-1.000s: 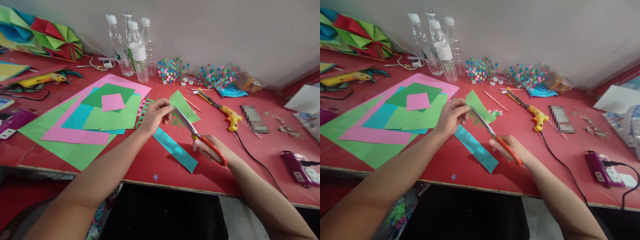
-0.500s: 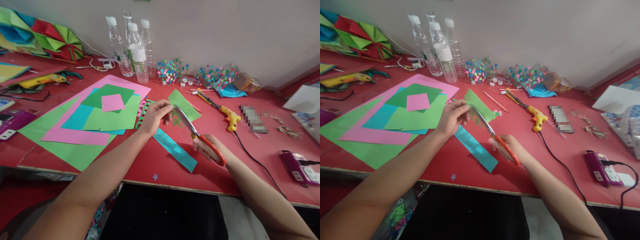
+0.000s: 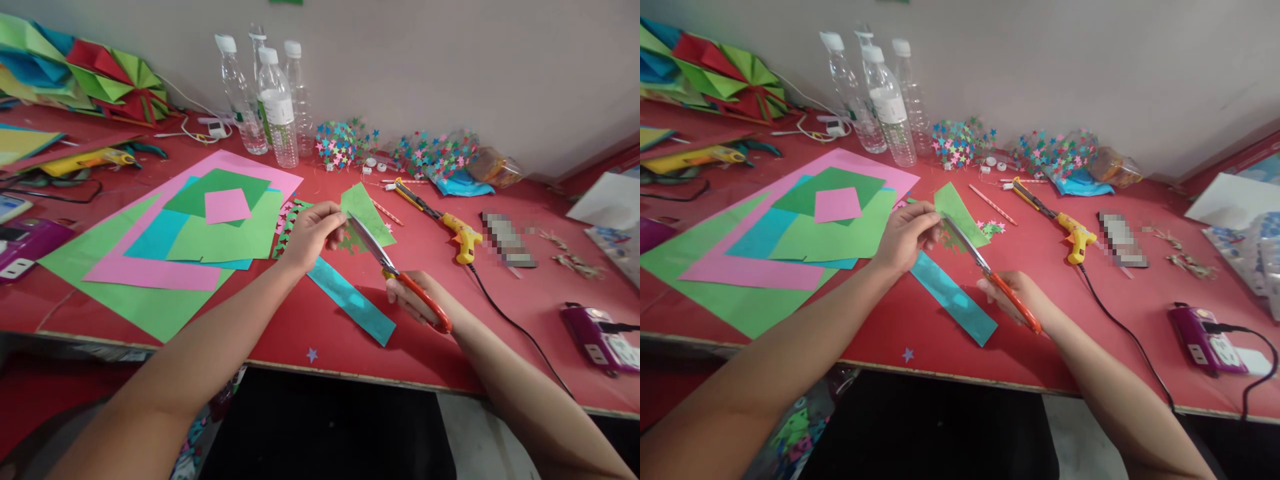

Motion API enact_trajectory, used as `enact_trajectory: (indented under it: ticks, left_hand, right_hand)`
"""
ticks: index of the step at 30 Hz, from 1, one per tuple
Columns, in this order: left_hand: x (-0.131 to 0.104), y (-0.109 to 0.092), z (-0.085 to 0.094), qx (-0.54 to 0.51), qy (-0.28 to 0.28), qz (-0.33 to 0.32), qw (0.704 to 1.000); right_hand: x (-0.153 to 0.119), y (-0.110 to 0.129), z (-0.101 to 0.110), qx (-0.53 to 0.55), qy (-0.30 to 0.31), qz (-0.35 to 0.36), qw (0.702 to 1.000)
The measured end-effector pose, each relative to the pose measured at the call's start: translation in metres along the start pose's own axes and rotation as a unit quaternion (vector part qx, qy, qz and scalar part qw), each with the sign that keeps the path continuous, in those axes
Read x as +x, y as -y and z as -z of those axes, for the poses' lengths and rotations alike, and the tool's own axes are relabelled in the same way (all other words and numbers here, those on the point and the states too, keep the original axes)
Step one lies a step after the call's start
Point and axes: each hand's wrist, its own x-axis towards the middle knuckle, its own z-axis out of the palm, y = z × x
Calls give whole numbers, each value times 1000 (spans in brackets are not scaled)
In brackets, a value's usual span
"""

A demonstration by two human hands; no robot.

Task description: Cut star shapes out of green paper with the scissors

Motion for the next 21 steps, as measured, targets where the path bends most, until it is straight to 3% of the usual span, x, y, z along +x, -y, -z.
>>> enact_trajectory:
  ticks: [10, 21]
  left_hand:
    - [1, 0, 3, -5, 33, 13, 999]
    - [2, 2, 5, 16, 23, 17, 999]
  right_hand:
    - [1, -6, 6, -24, 16, 25, 999]
    - [3, -4, 6, -28, 1, 0, 1000]
